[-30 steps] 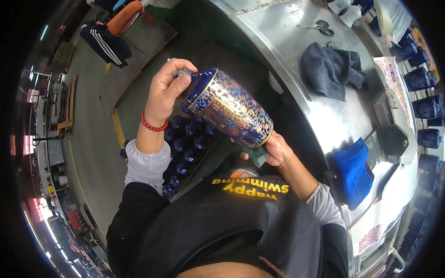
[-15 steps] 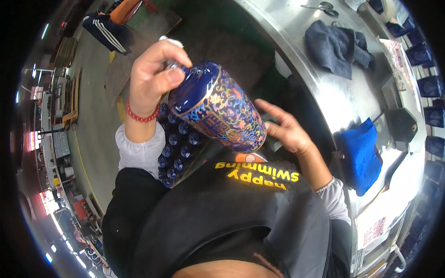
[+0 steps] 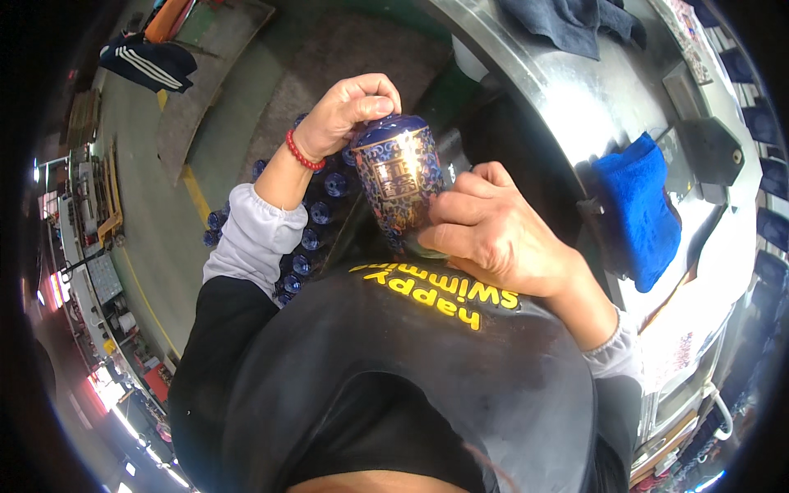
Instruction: The person applies decorative stickers to a blue ceramic bottle. They smooth the sticker with a green tool, peel off the backing, and press the design onto the bottle surface. The person repeats this process with additional stickers, ensuring they adhere properly.
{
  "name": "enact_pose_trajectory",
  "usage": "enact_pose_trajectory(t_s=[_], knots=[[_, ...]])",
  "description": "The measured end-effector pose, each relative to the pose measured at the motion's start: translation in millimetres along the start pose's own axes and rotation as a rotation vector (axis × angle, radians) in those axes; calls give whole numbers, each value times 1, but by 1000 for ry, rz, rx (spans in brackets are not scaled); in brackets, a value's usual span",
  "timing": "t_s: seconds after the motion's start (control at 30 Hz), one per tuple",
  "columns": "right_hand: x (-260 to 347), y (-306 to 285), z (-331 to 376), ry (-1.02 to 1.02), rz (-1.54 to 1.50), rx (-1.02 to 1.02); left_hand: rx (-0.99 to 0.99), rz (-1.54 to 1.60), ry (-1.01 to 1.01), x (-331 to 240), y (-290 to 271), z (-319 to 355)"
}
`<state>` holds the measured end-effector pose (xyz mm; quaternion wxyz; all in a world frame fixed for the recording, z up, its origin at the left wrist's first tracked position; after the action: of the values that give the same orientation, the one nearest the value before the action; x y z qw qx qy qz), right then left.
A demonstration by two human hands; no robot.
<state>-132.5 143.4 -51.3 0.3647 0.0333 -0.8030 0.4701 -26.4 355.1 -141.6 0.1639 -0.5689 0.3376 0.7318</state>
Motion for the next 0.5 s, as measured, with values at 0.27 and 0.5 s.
enact_pose_trajectory(t_s=[0.27, 0.5], knots=[[-9, -24, -35, -3, 364, -304, 64, -7, -178, 5, 6, -27], [-6, -22, -52, 316, 274, -108, 147, -88, -213, 7, 12, -48]])
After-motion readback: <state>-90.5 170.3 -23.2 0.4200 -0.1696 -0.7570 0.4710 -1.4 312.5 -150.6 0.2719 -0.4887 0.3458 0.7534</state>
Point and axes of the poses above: each hand's wrist, its own z-axis away from the middle knuckle, its own y-axis out of the palm, x = y × z, the point moved 3 cm from there along -z, towards the middle knuckle, and after that the axes turned 2 degrees about z, right-handed, at the moved point
